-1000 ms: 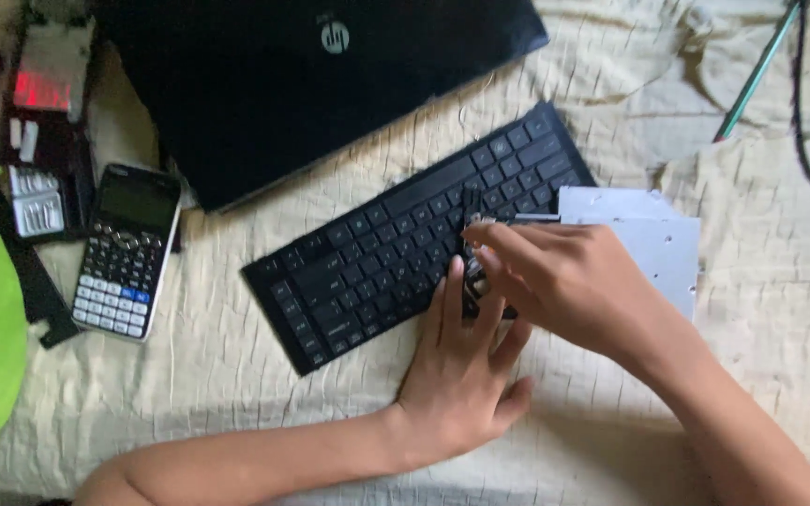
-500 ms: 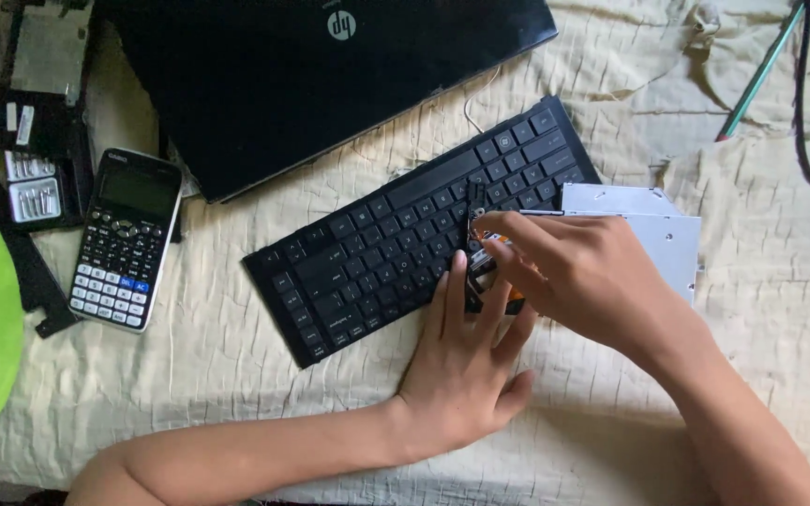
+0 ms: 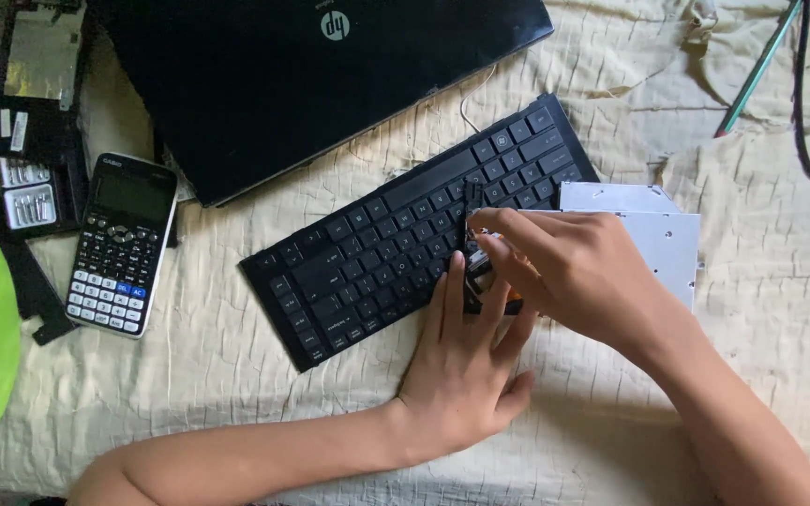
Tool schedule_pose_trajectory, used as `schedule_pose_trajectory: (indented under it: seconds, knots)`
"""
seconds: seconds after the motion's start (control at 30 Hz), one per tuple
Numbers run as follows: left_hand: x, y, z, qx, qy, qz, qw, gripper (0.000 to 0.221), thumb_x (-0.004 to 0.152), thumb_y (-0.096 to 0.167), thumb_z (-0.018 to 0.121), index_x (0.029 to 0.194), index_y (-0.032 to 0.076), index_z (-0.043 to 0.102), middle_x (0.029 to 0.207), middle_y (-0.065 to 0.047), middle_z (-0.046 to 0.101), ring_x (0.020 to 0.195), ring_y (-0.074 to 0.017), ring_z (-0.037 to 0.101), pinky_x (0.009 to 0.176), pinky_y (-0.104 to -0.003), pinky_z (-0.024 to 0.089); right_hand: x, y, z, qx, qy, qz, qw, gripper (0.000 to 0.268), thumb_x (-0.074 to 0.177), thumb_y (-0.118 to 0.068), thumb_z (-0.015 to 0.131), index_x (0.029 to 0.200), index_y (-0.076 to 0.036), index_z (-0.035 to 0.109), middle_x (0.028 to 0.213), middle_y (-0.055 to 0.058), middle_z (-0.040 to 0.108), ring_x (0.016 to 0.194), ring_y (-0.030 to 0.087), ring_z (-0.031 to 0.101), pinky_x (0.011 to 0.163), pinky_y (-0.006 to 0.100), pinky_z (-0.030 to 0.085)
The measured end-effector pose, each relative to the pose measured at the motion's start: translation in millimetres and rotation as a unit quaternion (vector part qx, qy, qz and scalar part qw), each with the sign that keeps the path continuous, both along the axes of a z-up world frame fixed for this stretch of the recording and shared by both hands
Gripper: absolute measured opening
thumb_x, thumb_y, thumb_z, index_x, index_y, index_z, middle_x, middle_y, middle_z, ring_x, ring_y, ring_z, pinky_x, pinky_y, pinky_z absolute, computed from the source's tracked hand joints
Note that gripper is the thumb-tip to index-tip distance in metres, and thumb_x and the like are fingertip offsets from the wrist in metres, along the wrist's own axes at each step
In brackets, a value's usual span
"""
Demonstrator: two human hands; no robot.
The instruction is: Disassembling and inspecting the internal components of a laptop optical drive using a small tool to manipulate ribbon cables and mechanical parts.
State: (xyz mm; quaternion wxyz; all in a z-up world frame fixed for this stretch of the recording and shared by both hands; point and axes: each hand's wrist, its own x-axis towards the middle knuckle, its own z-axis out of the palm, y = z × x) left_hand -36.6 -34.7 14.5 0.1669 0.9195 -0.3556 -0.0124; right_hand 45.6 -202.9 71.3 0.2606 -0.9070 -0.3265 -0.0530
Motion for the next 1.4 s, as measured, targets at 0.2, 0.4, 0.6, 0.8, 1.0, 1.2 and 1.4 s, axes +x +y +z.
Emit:
schedule_pose_trajectory:
  seconds: [0.2, 0.4, 0.6, 0.8, 1.0, 1.2, 1.4]
  knots:
    - [-0.6, -0.5, -0.1, -0.019, 0.0, 0.002, 1.0, 0.084, 0.088, 0.052, 0.062, 0.156, 0.01, 0.037, 0.161, -0.027, 0.026, 0.144, -0.0628, 0.026, 0.12, -0.065, 0.027, -0.2, 3.8, -2.9, -0.033, -0.02, -0.009, 0.999, 0.012, 0.102, -0.008, 0.063, 0.113, -0.004, 0.064, 0.074, 0.003, 0.069, 0.057, 0.016, 0.065, 0.042, 0.031, 0.046]
    - [-0.4, 0.3, 0.5, -0.022, 0.027, -0.019, 0.999, 0.068, 0.093, 0.045, 0.056, 0.147, 0.009, 0.036, 0.16, -0.028, 0.025, 0.143, -0.0667, 0.019, 0.117, -0.069, 0.025, 3.3, 14.6, 3.5, -0.141, 0.084, -0.035, 0.986, 0.035, 0.095, -0.01, 0.062, 0.13, -0.009, 0.056, 0.068, 0.002, 0.07, 0.04, 0.016, 0.055, 0.03, 0.033, 0.041]
    - [-0.9, -1.0, -1.4, -0.004, 0.008, -0.019, 1.0, 0.078, 0.095, 0.049, 0.053, 0.158, 0.013, 0.026, 0.163, -0.025, 0.028, 0.143, -0.0658, 0.023, 0.118, -0.067, 0.027, -8.1, 8.2, 2.2, -0.115, 0.028, -0.048, 0.992, 0.024, 0.101, -0.014, 0.063, 0.124, -0.007, 0.061, 0.078, 0.002, 0.065, 0.058, 0.018, 0.062, 0.038, 0.034, 0.045]
    - [-1.2, -0.4, -1.4, -0.036, 0.03, -0.016, 0.999, 0.068, 0.098, 0.045, 0.049, 0.155, 0.013, 0.03, 0.163, -0.025, 0.025, 0.143, -0.0669, 0.021, 0.117, -0.069, 0.027, -6.4, 10.5, -2.7, -0.109, -0.015, -0.033, 0.993, 0.023, 0.103, -0.009, 0.06, 0.126, -0.007, 0.061, 0.07, 0.0, 0.06, 0.054, 0.016, 0.057, 0.04, 0.033, 0.042]
    - [-1.1, 0.0, -0.8, -0.009, 0.009, -0.018, 1.0, 0.07, 0.097, 0.047, 0.05, 0.155, 0.014, 0.029, 0.161, -0.024, 0.03, 0.144, -0.0653, 0.022, 0.117, -0.068, 0.028, -8.9, 7.2, -1.5, -0.109, -0.04, -0.034, 0.993, 0.012, 0.1, -0.007, 0.067, 0.108, -0.011, 0.059, 0.07, -0.002, 0.053, 0.057, 0.014, 0.052, 0.042, 0.031, 0.039]
    - [-1.6, -1.8, -3.0, 0.024, 0.005, -0.017, 1.0, 0.082, 0.095, 0.052, 0.051, 0.161, 0.016, 0.019, 0.165, -0.023, 0.024, 0.147, -0.0629, 0.017, 0.122, -0.064, 0.021, -8.5, 8.8, 2.0, -0.157, 0.015, -0.014, 0.987, 0.039, 0.093, 0.003, 0.061, 0.13, -0.006, 0.054, 0.08, 0.003, 0.054, 0.057, 0.017, 0.052, 0.034, 0.033, 0.043]
    - [-0.9, -1.5, -2.7, -0.035, 0.035, -0.021, 0.999, 0.062, 0.094, 0.044, 0.055, 0.144, 0.011, 0.039, 0.158, -0.028, 0.031, 0.14, -0.067, 0.028, 0.115, -0.069, 0.028, -10.6, 6.9, -5.8, -0.15, -0.015, -0.057, 0.987, 0.015, 0.106, -0.025, 0.064, 0.106, -0.012, 0.056, 0.062, -0.004, 0.057, 0.046, 0.012, 0.052, 0.036, 0.031, 0.037]
